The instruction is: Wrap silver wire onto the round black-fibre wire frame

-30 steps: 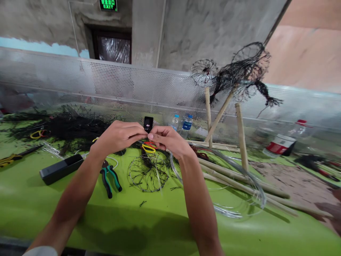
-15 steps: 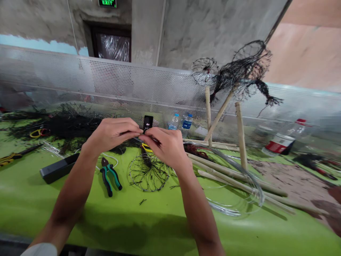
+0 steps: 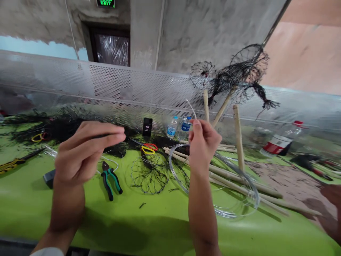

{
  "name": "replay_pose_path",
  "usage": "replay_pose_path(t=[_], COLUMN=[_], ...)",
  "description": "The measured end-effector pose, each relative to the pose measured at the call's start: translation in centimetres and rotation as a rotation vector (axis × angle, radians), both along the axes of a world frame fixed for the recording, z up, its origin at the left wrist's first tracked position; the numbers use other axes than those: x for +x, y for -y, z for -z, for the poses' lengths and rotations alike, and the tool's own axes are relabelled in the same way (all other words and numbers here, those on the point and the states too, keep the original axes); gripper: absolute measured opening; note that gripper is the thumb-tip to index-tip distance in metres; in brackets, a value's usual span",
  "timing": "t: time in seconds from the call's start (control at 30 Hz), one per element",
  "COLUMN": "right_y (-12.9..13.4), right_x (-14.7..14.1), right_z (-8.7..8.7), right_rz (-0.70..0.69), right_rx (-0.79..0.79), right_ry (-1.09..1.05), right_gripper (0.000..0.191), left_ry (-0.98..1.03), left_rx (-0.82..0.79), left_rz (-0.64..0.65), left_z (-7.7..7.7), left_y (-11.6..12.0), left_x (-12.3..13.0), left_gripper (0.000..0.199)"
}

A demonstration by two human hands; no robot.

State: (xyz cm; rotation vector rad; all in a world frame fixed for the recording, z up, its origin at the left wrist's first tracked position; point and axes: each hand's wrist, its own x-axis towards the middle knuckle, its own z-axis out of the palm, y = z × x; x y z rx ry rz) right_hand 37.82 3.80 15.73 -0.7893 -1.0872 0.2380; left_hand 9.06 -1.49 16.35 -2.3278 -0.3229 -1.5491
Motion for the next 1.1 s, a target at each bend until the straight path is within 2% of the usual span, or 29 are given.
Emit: replay_pose_path(t=[0.07, 0.13, 0.23, 0.3, 0.4, 0.43, 0.5, 0.57, 0.67, 0.73, 0.8, 0.9, 0.97, 1.0, 1.1], right_y=[0.4, 1.5, 2.8, 2.7, 0.5, -0.6, -2.7, -4.3, -5.3, -5.3, -4.8, -3.9, -3.4, -3.3, -3.2], right_x=[0.9, 1.6, 2.0, 1.7, 0.8, 0.6, 0.4, 0.9, 2.7, 3.9, 4.5, 3.9, 2.5, 1.6, -1.3], right_z=[-0.6, -1.4, -2.9, -4.4, -6.8, -7.5, -9.0, -10.5, -12.8, -14.1, -14.5, -13.3, -11.5, -10.6, -8.1], right_rz=[-0.186, -0.333, -0.444, -0.536, -0.661, -0.674, -0.688, -0.697, -0.705, -0.705, -0.683, -0.666, -0.719, -0.764, -0.858], right_rx=[-0.026, -0.076, -0.139, -0.173, -0.232, -0.251, -0.275, -0.310, -0.320, -0.303, -0.264, -0.233, -0.229, -0.217, -0.167], right_ry=[-0.174, -0.254, -0.240, -0.154, 0.024, 0.044, 0.082, 0.130, 0.195, 0.237, 0.263, 0.208, 0.112, 0.064, -0.046], right_gripper=[0.013, 0.014, 0.013, 0.012, 0.022, 0.024, 0.028, 0.032, 0.027, 0.026, 0.028, 0.034, 0.033, 0.031, 0.029], left_ry=[-0.046, -0.134, -0.469, -0.755, -0.896, -0.923, -0.940, -0.958, -0.919, -0.879, -0.821, -0.670, -0.546, -0.487, -0.381], left_rx=[-0.048, -0.155, -0.445, -0.652, -0.731, -0.744, -0.772, -0.796, -0.822, -0.834, -0.842, -0.851, -0.854, -0.852, -0.821], left_rz=[0.038, 0.063, -0.004, -0.219, -0.266, -0.267, -0.285, -0.267, -0.265, -0.272, -0.290, -0.374, -0.453, -0.482, -0.435], left_z=[-0.2, -0.3, 1.1, 3.7, 9.4, 11.4, 14.9, 17.2, 18.7, 18.7, 18.1, 16.1, 13.9, 12.5, 7.4], left_y=[1.3, 1.8, 0.2, -2.0, -5.3, -6.2, -7.4, -8.1, -8.6, -8.7, -8.5, -7.2, -5.7, -4.9, -3.0], left_x=[-0.2, 0.2, 2.0, 3.7, 5.9, 6.3, 6.8, 7.0, 7.4, 7.6, 7.5, 5.9, 4.3, 3.6, 3.2], left_gripper=[0.044, 0.035, 0.023, 0.037, 0.064, 0.068, 0.058, 0.044, 0.041, 0.041, 0.041, 0.040, 0.032, 0.035, 0.039])
